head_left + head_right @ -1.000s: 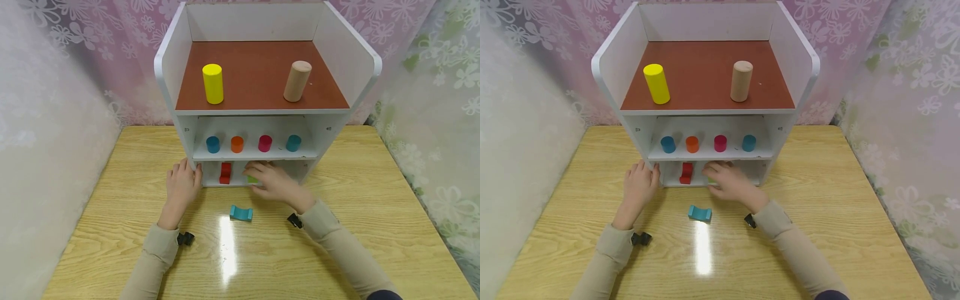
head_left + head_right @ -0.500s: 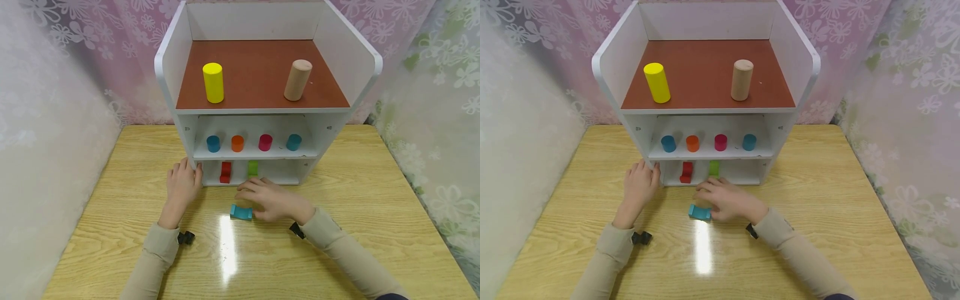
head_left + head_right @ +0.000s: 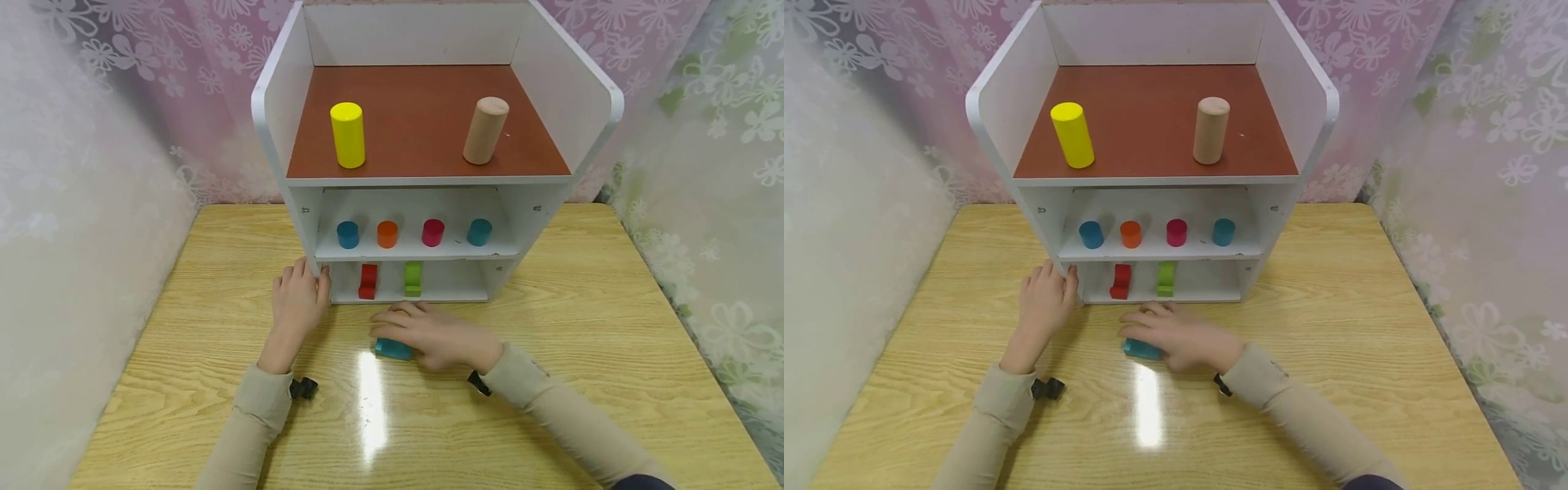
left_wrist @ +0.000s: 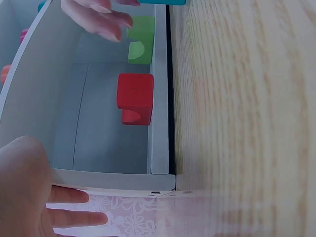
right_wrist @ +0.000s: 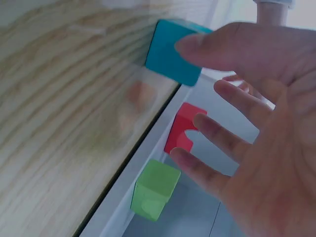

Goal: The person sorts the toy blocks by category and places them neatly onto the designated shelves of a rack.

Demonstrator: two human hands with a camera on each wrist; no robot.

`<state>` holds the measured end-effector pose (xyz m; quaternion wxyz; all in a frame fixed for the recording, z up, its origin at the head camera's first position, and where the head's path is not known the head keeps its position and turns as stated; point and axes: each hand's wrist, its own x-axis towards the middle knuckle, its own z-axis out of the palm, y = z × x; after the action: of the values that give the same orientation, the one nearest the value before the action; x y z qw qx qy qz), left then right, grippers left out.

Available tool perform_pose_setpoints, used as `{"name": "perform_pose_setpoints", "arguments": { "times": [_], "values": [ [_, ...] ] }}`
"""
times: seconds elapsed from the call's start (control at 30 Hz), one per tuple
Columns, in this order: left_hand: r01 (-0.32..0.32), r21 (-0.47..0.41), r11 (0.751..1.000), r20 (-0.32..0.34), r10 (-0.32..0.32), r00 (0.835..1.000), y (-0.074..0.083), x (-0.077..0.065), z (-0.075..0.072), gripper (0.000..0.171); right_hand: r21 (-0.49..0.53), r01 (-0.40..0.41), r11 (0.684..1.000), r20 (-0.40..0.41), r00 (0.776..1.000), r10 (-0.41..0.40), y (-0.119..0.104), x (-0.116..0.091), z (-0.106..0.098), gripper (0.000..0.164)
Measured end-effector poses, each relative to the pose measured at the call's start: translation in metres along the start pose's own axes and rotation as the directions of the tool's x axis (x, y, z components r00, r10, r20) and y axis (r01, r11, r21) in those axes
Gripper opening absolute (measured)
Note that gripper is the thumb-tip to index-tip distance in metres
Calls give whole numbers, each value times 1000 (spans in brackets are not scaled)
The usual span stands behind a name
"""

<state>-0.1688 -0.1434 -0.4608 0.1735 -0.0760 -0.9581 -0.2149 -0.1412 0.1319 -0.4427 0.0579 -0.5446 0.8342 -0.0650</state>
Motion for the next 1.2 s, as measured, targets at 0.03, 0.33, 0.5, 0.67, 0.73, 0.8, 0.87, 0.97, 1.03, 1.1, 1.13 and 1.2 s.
{"name": "perform_pose_setpoints", "arguments": {
  "times": [0.03,0.33,0.5,0.67,0.73,0.8,0.87,0.97,1.03,1.1,1.13,1.2],
  "values": [
    [1,0,1000,1,-1,1000,0,0,0,42,0,5,1000,1,1000,-5,-1,1,1,77],
    [0,3,1000,3,0,1000,0,1,0,43,-12,17,1000,29,999,-17,-4,7,4,70],
    [0,1,1000,1,0,1000,1,1,1,44,18,19,1000,13,1000,-19,-4,7,6,70],
    [3,-5,1000,-2,-3,1000,1,1,0,44,20,20,1000,0,1000,-20,-5,8,5,69],
    [6,-4,1000,0,-6,1000,1,0,0,43,20,18,1000,0,1000,-18,-5,8,4,68],
    [8,-3,1000,1,-8,1000,0,0,0,43,18,17,1000,-1,1000,-17,-6,8,4,67],
    [8,-1,1000,0,-8,1000,0,0,1,43,19,18,1000,-5,1000,-18,-6,8,4,66],
    [4,1,1000,-5,-4,1000,0,0,0,42,14,18,1000,-13,1000,-18,-6,8,2,66],
    [2,3,1000,-8,-2,1000,0,0,0,41,10,18,1000,-19,1000,-18,-6,8,0,66],
    [1,3,1000,-9,-1,1000,0,0,0,41,4,17,1000,-25,1000,-17,-7,7,-3,66],
    [0,2,1000,-10,0,1000,0,0,0,40,2,16,1000,-29,999,-16,-7,6,-4,66],
    [-1,1,1000,-9,1,1000,0,0,0,40,8,11,1000,-40,999,-10,-8,5,-7,64]
  ]
}}
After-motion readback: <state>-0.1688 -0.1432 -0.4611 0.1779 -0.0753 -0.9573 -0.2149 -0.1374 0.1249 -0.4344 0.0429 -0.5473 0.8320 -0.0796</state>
